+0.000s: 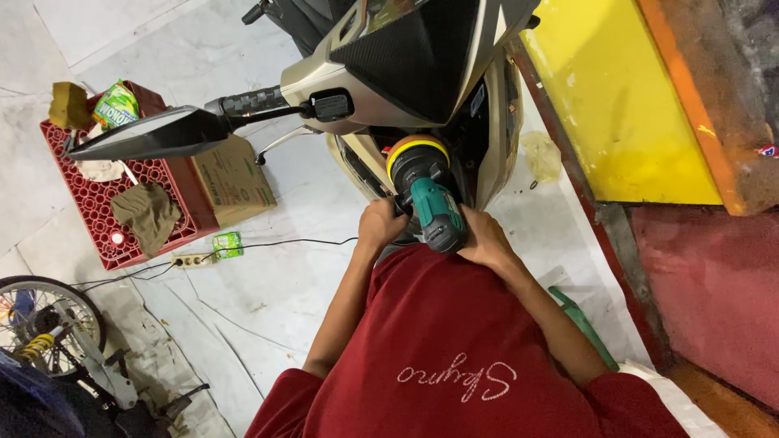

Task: The person uses a green electric polisher with a yellow pad to buff the front fairing of a beige motorcycle. They move the tool in circular motions across the surface, focusing on the area below the windshield and around the headlight.

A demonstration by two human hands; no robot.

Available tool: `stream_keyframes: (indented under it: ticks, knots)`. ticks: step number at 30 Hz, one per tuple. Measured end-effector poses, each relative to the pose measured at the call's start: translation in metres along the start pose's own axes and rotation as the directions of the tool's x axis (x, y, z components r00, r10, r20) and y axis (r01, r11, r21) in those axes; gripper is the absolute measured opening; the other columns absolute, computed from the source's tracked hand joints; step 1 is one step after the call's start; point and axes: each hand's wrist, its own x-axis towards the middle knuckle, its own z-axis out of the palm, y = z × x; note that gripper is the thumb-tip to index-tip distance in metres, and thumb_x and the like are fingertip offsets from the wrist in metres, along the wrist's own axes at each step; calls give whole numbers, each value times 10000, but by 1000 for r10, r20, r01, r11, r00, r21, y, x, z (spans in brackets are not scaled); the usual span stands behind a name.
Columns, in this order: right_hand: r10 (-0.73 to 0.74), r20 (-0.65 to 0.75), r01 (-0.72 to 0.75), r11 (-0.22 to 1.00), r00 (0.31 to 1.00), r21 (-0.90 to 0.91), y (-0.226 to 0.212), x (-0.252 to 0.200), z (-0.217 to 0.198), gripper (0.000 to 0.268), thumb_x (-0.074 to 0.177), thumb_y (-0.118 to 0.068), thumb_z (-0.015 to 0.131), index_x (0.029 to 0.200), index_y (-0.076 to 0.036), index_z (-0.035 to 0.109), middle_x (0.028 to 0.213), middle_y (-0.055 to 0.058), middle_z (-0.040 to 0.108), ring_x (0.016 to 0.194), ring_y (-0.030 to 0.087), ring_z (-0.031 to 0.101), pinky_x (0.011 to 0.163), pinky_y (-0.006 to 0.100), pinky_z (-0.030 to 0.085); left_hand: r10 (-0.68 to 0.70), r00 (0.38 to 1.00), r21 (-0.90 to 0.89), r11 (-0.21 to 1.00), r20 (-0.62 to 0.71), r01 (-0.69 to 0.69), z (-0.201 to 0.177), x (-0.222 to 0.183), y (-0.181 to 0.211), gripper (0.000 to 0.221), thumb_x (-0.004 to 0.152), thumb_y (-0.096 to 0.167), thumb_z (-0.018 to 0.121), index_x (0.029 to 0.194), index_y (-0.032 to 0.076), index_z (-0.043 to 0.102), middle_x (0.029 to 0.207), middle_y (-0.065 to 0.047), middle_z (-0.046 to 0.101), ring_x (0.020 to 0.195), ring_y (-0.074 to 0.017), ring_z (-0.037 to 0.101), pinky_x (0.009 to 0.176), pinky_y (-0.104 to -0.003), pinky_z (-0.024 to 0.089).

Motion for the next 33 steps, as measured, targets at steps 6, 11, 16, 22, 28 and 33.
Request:
stream_keyframes:
  ticks: [6,11,16,22,28,33]
  knots:
    - [98,20,-97,995,995,-21,4,-3,-1,552,682,-289,859,1125,-47,635,976,220,744,924,432,714,775,485,566,-1,999,27,1000,50,0,2,2,7,295,790,302,703,886,28,759,793,-284,680,767,-463,678,700,-533,551]
    - [97,3,-97,995,995,15,16,-7,-2,621,620,-286,871,1133,-37,624,979,213,746,910,402,736,782,468,575,71,997,21,997,39,-72,10,6,9,288,778,283,699,902,26,739,809,-270,692,788,-460,677,709,-546,542]
    - [165,20,-165,986,986,24,20,-12,-5,624,634,-284,849,1180,-61,643,980,207,762,914,391,746,796,461,583,72,997,16,997,27,-73,19,6,14,292,784,272,698,935,22,708,836,-260,705,820,-457,679,721,-548,538]
    - [222,36,-221,975,974,-20,18,-15,-11,662,656,-309,853,1242,-82,644,1002,221,753,940,414,725,803,468,573,90,995,11,996,47,-91,29,5,10,291,768,273,708,932,34,733,842,-271,700,821,-462,682,724,-539,555]
    - [171,31,-172,984,985,34,19,-20,-14,656,663,-279,844,1249,-74,634,1019,223,753,956,416,725,809,471,574,68,997,31,997,40,-69,35,2,10,296,787,276,722,931,18,714,842,-269,706,827,-464,684,727,-539,556]
    - [179,30,-179,984,983,-3,27,-18,-10,624,661,-275,854,1205,-58,641,1027,227,747,968,418,722,822,469,569,50,998,25,998,39,-51,36,1,13,301,791,265,724,972,24,709,847,-274,704,824,-471,683,724,-542,554]
